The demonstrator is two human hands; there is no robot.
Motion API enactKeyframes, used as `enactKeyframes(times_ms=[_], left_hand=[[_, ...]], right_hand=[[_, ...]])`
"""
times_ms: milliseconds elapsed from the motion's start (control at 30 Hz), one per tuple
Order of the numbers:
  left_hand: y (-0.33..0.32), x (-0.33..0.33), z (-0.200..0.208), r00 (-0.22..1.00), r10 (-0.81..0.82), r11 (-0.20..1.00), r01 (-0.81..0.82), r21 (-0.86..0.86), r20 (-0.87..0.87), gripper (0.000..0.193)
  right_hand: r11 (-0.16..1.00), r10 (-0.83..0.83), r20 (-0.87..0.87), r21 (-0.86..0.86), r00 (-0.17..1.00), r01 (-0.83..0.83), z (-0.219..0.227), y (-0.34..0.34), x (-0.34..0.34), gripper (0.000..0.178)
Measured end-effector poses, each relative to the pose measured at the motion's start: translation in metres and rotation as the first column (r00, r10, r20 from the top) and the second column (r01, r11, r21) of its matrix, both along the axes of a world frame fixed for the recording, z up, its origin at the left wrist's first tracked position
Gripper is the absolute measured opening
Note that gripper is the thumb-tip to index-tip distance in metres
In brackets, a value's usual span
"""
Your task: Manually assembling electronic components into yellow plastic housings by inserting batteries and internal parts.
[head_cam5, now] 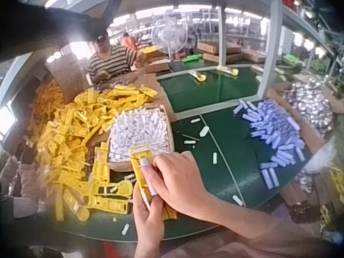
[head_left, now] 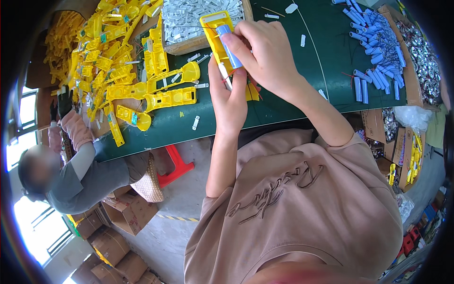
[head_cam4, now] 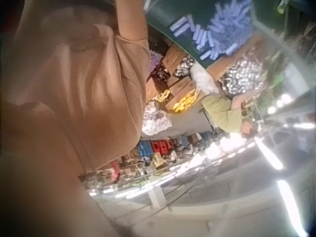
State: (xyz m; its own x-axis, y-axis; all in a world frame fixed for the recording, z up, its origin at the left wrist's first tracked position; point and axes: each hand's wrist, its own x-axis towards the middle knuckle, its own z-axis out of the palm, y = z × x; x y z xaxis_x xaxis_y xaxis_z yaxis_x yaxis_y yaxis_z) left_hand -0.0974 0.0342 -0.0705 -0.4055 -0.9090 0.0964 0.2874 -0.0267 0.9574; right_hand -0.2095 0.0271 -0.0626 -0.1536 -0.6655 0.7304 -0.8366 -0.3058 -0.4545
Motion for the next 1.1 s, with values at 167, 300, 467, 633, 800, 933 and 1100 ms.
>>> enactKeyframes(times_ms=[167, 300, 467, 633, 800, 933, 1100], left_hand=[[-0.005, 0.001, -0.013, 0.997, 0.050, 0.995, -0.044, -0.091, 0.061, 0.039], [-0.005, 0.001, -0.015, 0.995, 0.072, 0.994, -0.066, -0.088, 0.075, 0.038], [-0.007, 0.003, -0.017, 0.995, 0.025, 1.000, -0.023, -0.021, 0.101, 0.038], [-0.007, 0.004, -0.016, 0.997, 0.012, 0.999, -0.014, 0.037, 0.073, 0.037], [-0.009, 0.007, -0.016, 0.996, -0.011, 0.998, 0.005, 0.061, 0.091, 0.038], [-0.012, 0.004, -0.018, 0.997, 0.008, 0.996, -0.015, 0.087, 0.079, 0.040], [-0.008, 0.011, -0.012, 0.989, 0.025, 0.999, -0.019, -0.044, 0.148, 0.040]], right_hand=[[0.984, 0.113, 0.282, 0.098, 0.953, -0.146, -0.008, -0.005, 0.007, 0.028], [0.994, 0.071, 0.272, 0.055, 0.960, -0.089, -0.016, -0.010, 0.012, 0.028], [0.989, 0.114, 0.429, 0.036, 0.896, -0.144, -0.033, -0.020, 0.011, 0.033], [0.843, 0.342, 0.678, 0.085, 0.651, -0.531, -0.033, -0.016, 0.011, 0.042], [0.791, 0.393, 0.708, 0.064, 0.587, -0.608, -0.035, -0.019, 0.005, 0.044], [0.765, 0.357, 0.763, 0.092, 0.538, -0.638, -0.033, -0.023, 0.001, 0.054], [0.764, 0.348, 0.825, 0.025, 0.444, -0.645, -0.016, -0.021, -0.002, 0.058]])
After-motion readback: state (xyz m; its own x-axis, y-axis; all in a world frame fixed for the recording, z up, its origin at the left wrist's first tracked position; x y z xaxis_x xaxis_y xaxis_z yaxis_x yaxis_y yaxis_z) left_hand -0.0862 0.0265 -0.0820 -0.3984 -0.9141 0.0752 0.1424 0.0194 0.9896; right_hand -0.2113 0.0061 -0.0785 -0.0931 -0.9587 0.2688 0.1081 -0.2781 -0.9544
